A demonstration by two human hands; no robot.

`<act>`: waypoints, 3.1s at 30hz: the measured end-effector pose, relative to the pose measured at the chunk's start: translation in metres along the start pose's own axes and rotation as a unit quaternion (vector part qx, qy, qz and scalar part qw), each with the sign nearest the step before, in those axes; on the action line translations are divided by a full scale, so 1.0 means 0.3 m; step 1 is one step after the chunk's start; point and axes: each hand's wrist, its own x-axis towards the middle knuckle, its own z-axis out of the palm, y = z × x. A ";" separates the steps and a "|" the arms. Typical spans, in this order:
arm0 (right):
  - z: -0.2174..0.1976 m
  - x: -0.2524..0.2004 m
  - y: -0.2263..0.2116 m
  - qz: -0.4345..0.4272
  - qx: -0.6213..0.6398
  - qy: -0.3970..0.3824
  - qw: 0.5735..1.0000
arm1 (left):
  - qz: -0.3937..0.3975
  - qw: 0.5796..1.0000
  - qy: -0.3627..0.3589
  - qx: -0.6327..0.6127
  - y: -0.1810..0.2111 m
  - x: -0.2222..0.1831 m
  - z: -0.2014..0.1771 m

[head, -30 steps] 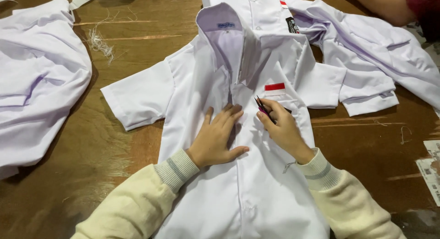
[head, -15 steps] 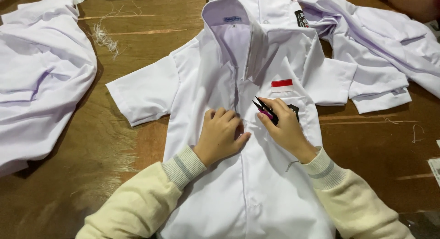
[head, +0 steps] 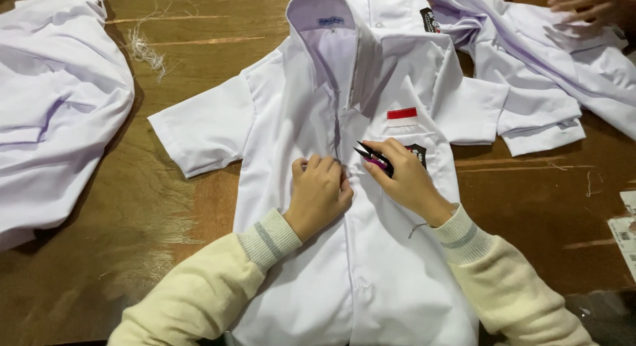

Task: Inspecting a white school uniform shirt for loose threads, trimming them with nippers, and folding the shirt neatly on a work table.

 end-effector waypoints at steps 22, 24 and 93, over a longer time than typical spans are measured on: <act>0.005 -0.030 0.014 -0.065 -0.184 -0.014 0.981 | -0.054 0.989 -0.055 -0.128 -0.026 0.010 -0.034; 0.013 -0.031 0.021 -0.065 -0.185 -0.016 0.980 | -0.052 0.989 -0.054 -0.129 -0.026 0.010 -0.032; 0.036 -0.024 -0.006 -0.080 -0.186 0.001 0.979 | -0.051 0.990 -0.039 -0.127 -0.026 0.004 -0.010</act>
